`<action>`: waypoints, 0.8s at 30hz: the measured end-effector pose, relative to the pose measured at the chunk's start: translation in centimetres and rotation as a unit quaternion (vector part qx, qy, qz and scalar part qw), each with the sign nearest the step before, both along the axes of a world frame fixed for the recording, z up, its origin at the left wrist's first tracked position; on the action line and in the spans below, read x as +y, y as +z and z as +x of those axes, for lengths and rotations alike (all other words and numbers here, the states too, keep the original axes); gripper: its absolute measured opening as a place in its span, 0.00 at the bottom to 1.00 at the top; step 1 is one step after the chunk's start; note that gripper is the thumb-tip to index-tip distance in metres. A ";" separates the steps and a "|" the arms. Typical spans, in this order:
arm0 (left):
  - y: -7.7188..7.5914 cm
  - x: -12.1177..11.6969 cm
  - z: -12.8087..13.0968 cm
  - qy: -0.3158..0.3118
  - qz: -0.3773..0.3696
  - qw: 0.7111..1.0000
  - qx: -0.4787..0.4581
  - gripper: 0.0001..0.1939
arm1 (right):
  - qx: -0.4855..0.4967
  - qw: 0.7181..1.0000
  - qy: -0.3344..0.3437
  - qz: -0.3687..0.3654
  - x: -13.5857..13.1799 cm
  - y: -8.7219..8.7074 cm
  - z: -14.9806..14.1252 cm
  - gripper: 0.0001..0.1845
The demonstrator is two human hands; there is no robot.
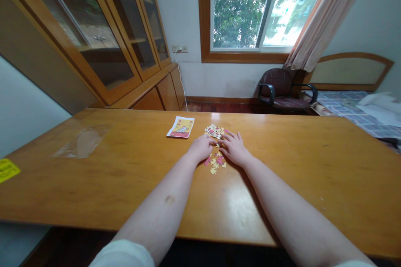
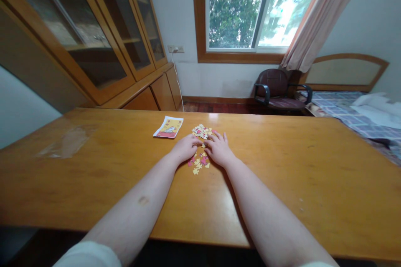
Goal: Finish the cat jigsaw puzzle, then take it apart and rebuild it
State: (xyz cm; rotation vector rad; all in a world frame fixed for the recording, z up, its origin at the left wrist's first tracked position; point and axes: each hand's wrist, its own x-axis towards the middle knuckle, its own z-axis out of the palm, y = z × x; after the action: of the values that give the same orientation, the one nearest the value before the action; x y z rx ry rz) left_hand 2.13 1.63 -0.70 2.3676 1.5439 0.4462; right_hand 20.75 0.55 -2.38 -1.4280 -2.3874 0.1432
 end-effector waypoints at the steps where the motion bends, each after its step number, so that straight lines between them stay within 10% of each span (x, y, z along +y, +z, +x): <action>1: 0.0 0.0 0.1 -0.010 -0.002 1.000 -0.002 0.18 | 0.007 1.000 -0.003 0.007 0.1 0.0 0.0 0.14; 24: 0.1 -0.2 0.3 0.000 0.005 0.999 0.031 0.17 | 0.050 0.998 -0.010 0.022 0.7 -0.1 0.3 0.08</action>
State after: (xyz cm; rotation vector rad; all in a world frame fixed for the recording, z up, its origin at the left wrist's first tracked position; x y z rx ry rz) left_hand 2.40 1.40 -0.63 2.4115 1.5708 0.3841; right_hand 21.09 1.25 -2.46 -1.3901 -2.2813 0.1525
